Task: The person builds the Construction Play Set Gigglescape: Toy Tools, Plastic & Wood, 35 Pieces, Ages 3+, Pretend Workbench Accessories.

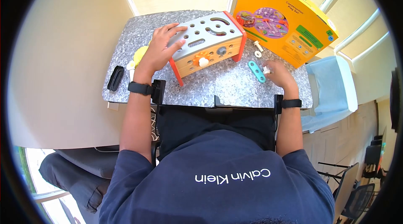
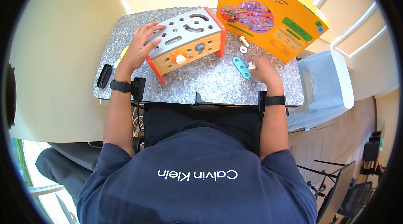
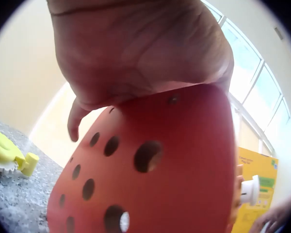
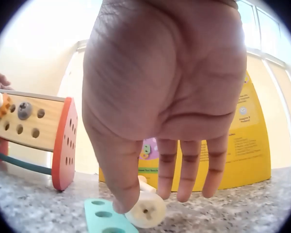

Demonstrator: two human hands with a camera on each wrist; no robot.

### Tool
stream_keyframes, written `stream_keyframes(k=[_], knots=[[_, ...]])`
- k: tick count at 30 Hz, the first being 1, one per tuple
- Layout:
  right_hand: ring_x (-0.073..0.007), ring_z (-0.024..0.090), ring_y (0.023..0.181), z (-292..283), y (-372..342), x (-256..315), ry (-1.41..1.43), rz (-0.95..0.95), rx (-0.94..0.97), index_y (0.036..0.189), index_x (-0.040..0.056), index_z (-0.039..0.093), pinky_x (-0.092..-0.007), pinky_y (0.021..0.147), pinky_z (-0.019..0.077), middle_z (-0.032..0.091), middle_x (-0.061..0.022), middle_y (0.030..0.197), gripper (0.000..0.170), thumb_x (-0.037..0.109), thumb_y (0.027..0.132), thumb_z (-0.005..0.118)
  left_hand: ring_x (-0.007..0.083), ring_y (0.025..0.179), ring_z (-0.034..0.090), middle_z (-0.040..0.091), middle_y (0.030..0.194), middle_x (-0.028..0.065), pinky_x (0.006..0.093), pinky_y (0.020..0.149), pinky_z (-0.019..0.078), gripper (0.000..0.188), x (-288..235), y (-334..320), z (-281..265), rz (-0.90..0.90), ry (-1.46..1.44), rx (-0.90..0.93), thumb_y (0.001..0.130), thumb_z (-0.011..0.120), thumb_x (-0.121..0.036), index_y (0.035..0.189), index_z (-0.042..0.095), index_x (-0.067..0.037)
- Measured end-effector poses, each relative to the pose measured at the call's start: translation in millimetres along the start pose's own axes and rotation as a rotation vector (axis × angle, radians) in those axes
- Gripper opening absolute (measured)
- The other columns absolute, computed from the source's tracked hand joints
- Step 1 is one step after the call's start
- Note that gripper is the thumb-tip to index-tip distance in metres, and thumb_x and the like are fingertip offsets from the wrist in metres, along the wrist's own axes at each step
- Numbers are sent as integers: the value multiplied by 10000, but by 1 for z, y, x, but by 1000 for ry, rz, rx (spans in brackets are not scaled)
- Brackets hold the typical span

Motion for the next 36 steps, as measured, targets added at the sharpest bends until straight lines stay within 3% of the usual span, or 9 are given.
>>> stream_keyframes(k=[8,11,13,17,20,24,31,34,36], knots=[[-383,703,987,11,2,-3,92,-16,-4,1052,56,739,-451,872,541,731,-208,1020,205,47,850,771,333,1360,510,645,1403,165,465,1192,295,436,-6,-2,8,66,-80,-174,1077,436,-344,1265,723,-76],[-278,692,864,-15,0,17,182,8,-53,1117,42,730,-387,808,543,730,-161,997,216,39,902,746,339,1330,539,653,1372,179,454,1160,326,473,-16,-6,9,80,-24,-190,1096,400,-359,1271,706,-43],[-372,698,937,-45,-6,47,205,-49,-222,1120,50,730,-428,840,538,731,-200,1055,210,65,910,741,330,1343,530,670,1338,164,447,1152,338,449,-23,-9,6,62,-108,-231,1085,451,-367,1272,699,-42],[-339,693,909,-87,-21,133,367,-209,-419,1139,43,715,-413,835,543,716,-158,978,228,87,918,750,294,1202,641,717,1271,147,430,1083,439,362,-63,-23,-27,207,205,-370,1041,600,-302,1279,690,-44],[-302,688,891,-84,-25,172,256,-475,-544,1077,56,724,-414,850,551,709,-103,944,200,94,888,778,169,939,748,778,1150,133,323,848,588,392,-96,-25,-25,74,-381,-165,955,775,-160,1304,672,-17],[-242,679,895,-61,-20,212,123,-760,-768,973,115,723,-427,893,543,712,-35,915,212,96,790,829,150,994,740,767,1148,142,284,893,597,411,-119,-32,-5,-189,-881,84,1016,729,-184,1350,638,38],[-217,676,971,-36,-13,229,115,-848,-924,1016,124,740,-416,944,506,737,-11,991,236,121,798,830,149,1133,698,708,1298,116,316,971,581,411,-108,-37,8,-267,-1243,37,1068,652,-218,1402,609,19],[-224,669,1036,-34,-10,237,177,-853,-849,1107,117,736,-418,968,493,735,-33,1096,296,151,825,822,127,1084,684,686,1314,89,326,983,573,434,-102,-38,-3,-268,-1260,19,1087,619,-271,1425,598,1],[-239,661,1072,-31,-7,231,168,-811,-798,1173,110,714,-421,980,484,724,-54,1156,349,182,845,809,115,945,660,705,1198,45,307,914,570,440,-81,-39,-21,-243,-1005,-59,1104,587,-284,1435,591,6]])
Point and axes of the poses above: each hand's wrist, its own y-axis towards the middle knuckle, its own z-axis out of the palm, x = y × z, the point moved 3 cm from there along y, towards the middle knuckle
